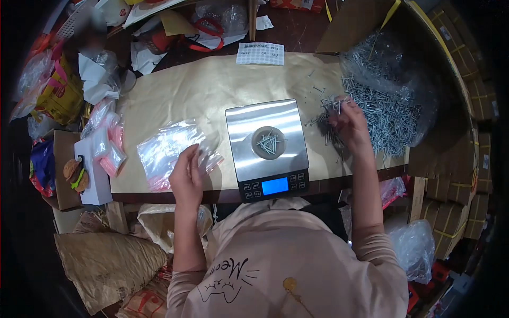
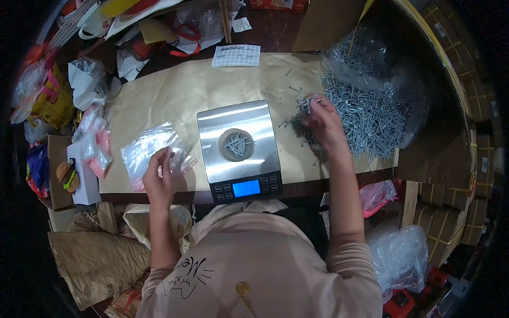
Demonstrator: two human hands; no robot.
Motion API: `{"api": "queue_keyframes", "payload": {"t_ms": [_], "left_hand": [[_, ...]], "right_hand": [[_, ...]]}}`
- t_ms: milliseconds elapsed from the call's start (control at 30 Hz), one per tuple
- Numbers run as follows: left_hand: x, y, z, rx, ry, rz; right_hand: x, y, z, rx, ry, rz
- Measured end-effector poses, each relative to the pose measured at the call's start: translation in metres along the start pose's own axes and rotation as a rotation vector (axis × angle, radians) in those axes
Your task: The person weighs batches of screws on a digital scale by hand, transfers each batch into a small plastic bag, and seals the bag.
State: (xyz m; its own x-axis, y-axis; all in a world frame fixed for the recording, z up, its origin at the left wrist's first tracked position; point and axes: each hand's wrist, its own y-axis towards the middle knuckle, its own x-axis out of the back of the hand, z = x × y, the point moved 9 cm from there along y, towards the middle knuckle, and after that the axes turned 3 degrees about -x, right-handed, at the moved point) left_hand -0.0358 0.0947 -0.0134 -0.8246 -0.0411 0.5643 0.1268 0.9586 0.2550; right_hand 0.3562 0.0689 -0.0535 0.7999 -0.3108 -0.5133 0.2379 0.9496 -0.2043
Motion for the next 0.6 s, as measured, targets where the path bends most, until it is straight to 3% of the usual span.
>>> {"api": "queue_keyframes", "payload": {"t_ms": [100,167,467,600], "left_hand": [[0.008,0.000,-0.002,-0.038,0.009,-0.049],[0.015,0.001,-0.008,-0.044,0.017,-0.064],[0.024,-0.010,-0.013,0.038,-0.084,-0.055],[0.018,-0.008,-0.025,-0.012,-0.128,-0.025]], "right_hand": [[0.041,0.007,0.005,0.047,-0.351,-0.176],[0.043,0.003,0.012,0.067,-0.388,-0.173],[0.011,-0.012,0.053,0.272,-1.342,-0.276],[-0.008,-0.019,0.059,0.439,-1.450,-0.234]]}}
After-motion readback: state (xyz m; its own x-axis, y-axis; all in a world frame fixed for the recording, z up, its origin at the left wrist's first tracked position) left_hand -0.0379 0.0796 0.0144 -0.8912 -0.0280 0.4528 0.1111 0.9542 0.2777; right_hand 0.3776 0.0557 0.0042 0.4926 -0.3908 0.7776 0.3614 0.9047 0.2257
